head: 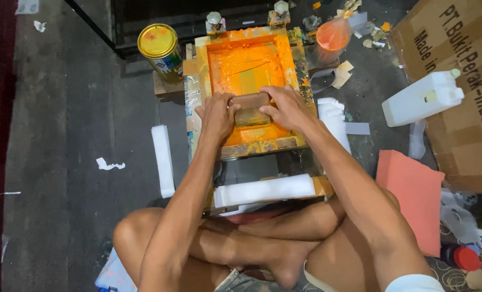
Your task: The person sits cross-legged and repeatedly rolls a cylindrical tool over orange paint in a wooden tray to coat it. They then pick up a white rectangular strip, place it on a lower surface, and repeat the rolling and placement cycle.
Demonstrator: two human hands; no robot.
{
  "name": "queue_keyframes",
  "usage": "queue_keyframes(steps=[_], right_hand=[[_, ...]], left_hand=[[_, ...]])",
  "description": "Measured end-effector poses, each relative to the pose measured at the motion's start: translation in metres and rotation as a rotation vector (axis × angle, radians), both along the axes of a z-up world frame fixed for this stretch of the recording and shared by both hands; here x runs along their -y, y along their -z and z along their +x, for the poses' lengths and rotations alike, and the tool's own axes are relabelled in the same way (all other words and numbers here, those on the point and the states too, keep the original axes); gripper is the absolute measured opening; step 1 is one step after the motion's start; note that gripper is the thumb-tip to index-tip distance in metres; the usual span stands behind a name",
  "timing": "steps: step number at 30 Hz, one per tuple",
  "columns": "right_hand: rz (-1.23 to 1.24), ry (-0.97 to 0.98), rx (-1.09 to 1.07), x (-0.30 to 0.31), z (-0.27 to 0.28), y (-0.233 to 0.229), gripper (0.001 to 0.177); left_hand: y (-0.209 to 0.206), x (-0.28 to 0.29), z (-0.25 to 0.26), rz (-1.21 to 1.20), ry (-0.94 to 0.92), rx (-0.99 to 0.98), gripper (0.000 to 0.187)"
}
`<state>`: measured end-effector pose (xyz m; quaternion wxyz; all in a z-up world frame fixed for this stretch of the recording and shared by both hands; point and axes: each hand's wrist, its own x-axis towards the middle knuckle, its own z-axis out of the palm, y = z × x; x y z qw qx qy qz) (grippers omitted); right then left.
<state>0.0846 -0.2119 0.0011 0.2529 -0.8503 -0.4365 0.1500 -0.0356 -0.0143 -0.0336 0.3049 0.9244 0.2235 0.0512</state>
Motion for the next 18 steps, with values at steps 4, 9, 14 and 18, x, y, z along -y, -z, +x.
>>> queue_keyframes(steps=[4,9,14,18], right_hand=[[0.029,0.012,0.022,-0.016,0.021,0.007,0.049],[0.217,0.080,0.146,-0.031,0.037,0.007,0.041],[0.322,0.106,0.285,-0.033,0.039,0.016,0.035],[0.334,0.103,0.293,-0.028,0.033,0.022,0.030]], left_hand=[[-0.001,-0.009,0.018,-0.012,-0.029,0.052,0.028],[-0.028,-0.009,0.031,-0.020,-0.086,0.253,0.026],[-0.026,-0.007,0.027,0.068,-0.058,0.375,0.026],[-0.014,-0.002,0.021,0.073,-0.075,0.370,0.028]])
